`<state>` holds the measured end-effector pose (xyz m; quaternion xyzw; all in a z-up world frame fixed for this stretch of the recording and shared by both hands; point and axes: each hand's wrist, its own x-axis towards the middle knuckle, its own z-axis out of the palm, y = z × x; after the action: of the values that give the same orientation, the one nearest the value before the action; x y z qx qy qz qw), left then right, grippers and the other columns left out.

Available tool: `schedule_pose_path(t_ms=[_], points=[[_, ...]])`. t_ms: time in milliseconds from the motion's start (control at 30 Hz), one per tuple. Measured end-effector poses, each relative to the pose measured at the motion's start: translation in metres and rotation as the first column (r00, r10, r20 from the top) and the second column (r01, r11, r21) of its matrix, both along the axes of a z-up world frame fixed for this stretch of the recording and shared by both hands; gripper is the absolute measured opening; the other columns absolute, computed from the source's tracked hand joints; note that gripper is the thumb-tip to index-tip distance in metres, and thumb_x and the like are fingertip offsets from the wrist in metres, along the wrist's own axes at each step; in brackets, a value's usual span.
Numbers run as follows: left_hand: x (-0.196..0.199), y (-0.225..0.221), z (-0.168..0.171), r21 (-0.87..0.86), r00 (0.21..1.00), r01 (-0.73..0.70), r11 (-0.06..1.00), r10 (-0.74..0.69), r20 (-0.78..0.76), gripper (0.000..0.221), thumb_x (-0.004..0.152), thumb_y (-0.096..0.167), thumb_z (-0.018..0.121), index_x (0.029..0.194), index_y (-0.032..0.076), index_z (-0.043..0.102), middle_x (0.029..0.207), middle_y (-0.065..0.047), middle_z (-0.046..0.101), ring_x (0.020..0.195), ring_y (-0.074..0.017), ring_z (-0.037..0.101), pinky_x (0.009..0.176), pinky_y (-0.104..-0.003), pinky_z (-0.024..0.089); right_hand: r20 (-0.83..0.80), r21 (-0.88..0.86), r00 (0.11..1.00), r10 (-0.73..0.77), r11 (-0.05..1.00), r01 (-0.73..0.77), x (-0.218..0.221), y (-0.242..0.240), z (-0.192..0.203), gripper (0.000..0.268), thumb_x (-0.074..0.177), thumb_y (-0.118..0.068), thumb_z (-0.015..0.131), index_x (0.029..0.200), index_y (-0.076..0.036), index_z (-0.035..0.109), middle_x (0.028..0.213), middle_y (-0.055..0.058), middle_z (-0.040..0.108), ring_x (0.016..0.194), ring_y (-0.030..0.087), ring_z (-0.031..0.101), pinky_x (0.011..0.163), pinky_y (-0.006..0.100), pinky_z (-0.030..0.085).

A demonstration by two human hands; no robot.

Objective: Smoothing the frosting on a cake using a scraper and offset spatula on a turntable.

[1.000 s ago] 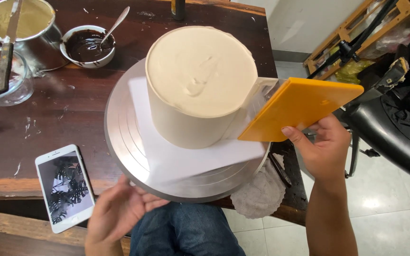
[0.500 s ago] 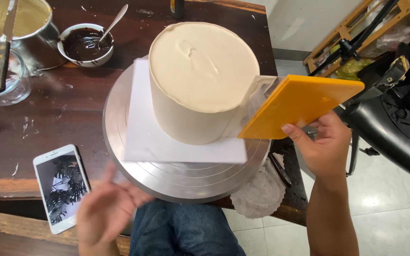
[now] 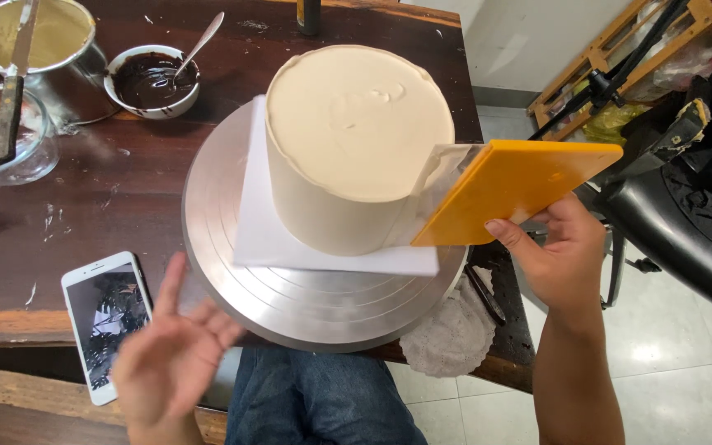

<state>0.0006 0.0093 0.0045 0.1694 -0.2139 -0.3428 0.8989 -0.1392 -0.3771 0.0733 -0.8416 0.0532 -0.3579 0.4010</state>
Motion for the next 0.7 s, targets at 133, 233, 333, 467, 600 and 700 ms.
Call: schedule_pose_path(t_ms=[133, 233, 333, 467, 600, 700], points=[[0.006, 0.0, 0.001, -0.019, 0.971, -0.215, 0.976, 0.212, -0.108, 0.052, 0.102, 0.02, 0.052, 0.152, 0.006, 0.052, 0.132, -0.029, 0.06, 0.12, -0.0362, 0.057, 0.099, -0.047, 0.046, 0.016, 0.118, 1.0, 0.009, 0.993, -0.011, -0.002, -0.002, -0.007, 0.044, 0.085, 0.012, 0.076, 0.125, 0.012, 0.057, 0.109, 0.015, 0.064, 0.093, 0.019, 0.062, 0.088, 0.027, 0.054], [0.004, -0.001, -0.014, 0.076, 0.996, -0.067, 0.995, 0.072, -0.06, 0.048, 0.102, 0.016, 0.051, 0.149, 0.007, 0.05, 0.114, -0.02, 0.065, 0.101, -0.0298, 0.065, 0.092, -0.055, 0.052, 0.016, 0.136, 1.0, 0.012, 0.991, -0.014, -0.003, -0.003, -0.007, 0.046, 0.085, 0.011, 0.076, 0.127, 0.011, 0.057, 0.11, 0.015, 0.065, 0.095, 0.019, 0.063, 0.09, 0.027, 0.053], [0.002, 0.004, -0.013, 0.097, 1.0, 0.021, 0.995, -0.02, -0.008, 0.055, 0.102, 0.012, 0.051, 0.154, 0.003, 0.035, 0.115, -0.027, 0.062, 0.103, -0.0345, 0.068, 0.099, -0.062, 0.053, 0.012, 0.116, 1.0, 0.018, 0.993, -0.019, -0.002, -0.002, -0.005, 0.047, 0.084, 0.012, 0.076, 0.127, 0.012, 0.056, 0.111, 0.017, 0.066, 0.095, 0.021, 0.064, 0.089, 0.028, 0.055], [0.004, -0.001, 0.003, -0.066, 0.969, -0.198, 0.978, 0.185, -0.161, 0.06, 0.098, 0.015, 0.056, 0.155, -0.002, 0.043, 0.145, -0.041, 0.045, 0.132, -0.0482, 0.05, 0.107, -0.056, 0.044, 0.01, 0.135, 1.0, 0.025, 0.991, -0.027, -0.003, -0.004, -0.008, 0.045, 0.084, 0.012, 0.076, 0.125, 0.01, 0.057, 0.111, 0.015, 0.064, 0.096, 0.02, 0.065, 0.089, 0.028, 0.055], [0.007, -0.005, -0.006, 0.049, 0.968, -0.247, 0.968, 0.249, -0.04, 0.053, 0.101, 0.025, 0.05, 0.152, 0.016, 0.054, 0.154, -0.034, 0.045, 0.126, -0.0371, 0.053, 0.095, -0.043, 0.047, 0.004, 0.135, 1.0, 0.018, 0.991, -0.019, -0.003, -0.005, -0.007, 0.045, 0.084, 0.011, 0.076, 0.126, 0.011, 0.058, 0.113, 0.015, 0.063, 0.096, 0.02, 0.064, 0.091, 0.028, 0.054], [0.004, -0.005, -0.01, 0.047, 0.996, 0.076, 0.996, -0.073, -0.058, 0.049, 0.103, 0.011, 0.05, 0.147, -0.009, 0.041, 0.128, -0.036, 0.06, 0.114, -0.0437, 0.065, 0.098, -0.055, 0.057, -0.003, 0.145, 1.0, 0.001, 0.989, -0.001, -0.001, -0.003, -0.006, 0.046, 0.083, 0.012, 0.076, 0.125, 0.012, 0.058, 0.113, 0.015, 0.062, 0.096, 0.02, 0.063, 0.09, 0.029, 0.054]])
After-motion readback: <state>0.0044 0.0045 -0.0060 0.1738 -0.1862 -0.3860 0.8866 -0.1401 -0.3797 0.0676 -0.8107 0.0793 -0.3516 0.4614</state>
